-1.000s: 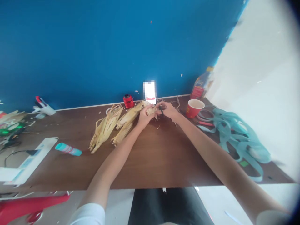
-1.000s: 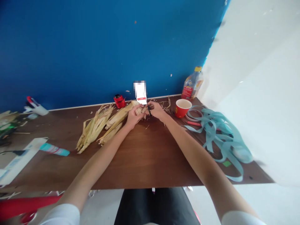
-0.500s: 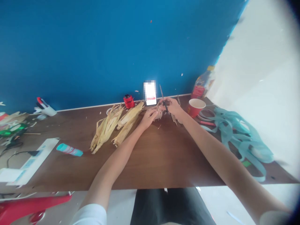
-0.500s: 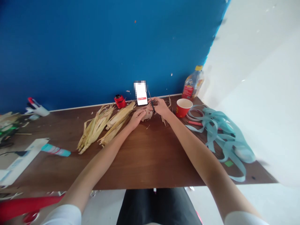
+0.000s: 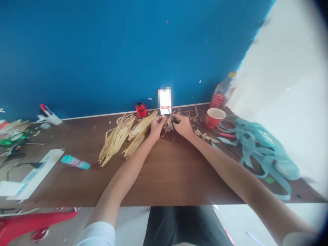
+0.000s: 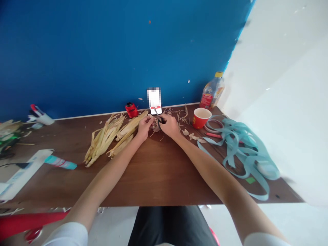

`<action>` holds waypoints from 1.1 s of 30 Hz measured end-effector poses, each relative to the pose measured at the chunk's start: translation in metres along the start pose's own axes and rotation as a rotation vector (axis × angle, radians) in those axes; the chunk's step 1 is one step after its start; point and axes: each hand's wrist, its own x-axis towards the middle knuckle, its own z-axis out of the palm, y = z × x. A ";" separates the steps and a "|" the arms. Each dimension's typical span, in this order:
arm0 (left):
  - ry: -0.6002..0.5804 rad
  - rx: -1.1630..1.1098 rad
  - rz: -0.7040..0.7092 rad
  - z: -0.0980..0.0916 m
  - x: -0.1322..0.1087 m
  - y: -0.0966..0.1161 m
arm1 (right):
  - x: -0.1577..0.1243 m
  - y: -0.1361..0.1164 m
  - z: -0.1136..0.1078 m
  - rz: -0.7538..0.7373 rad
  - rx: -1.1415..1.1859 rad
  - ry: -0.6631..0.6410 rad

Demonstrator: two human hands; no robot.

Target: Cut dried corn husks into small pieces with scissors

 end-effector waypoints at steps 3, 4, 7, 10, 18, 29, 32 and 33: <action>0.039 -0.115 -0.026 -0.002 0.002 0.002 | -0.009 0.000 0.002 -0.054 -0.200 -0.066; 0.045 -0.140 -0.029 -0.003 0.002 0.002 | -0.011 0.000 0.002 -0.055 -0.249 -0.083; 0.055 -0.186 -0.044 -0.003 0.004 0.002 | -0.012 0.000 0.000 -0.037 -0.351 -0.123; 0.050 -0.193 -0.055 -0.003 0.004 0.000 | -0.011 -0.001 0.000 -0.027 -0.413 -0.147; 0.078 -0.161 -0.072 -0.004 0.004 0.000 | -0.010 0.004 0.002 -0.022 -0.499 -0.156; 0.090 -0.172 -0.059 -0.006 0.006 -0.003 | -0.010 0.002 0.001 -0.029 -0.513 -0.175; 0.092 -0.181 -0.055 -0.006 0.005 -0.002 | -0.009 0.005 0.001 -0.046 -0.505 -0.187; 0.098 -0.178 -0.057 -0.006 0.004 -0.001 | -0.008 0.007 0.001 -0.055 -0.500 -0.193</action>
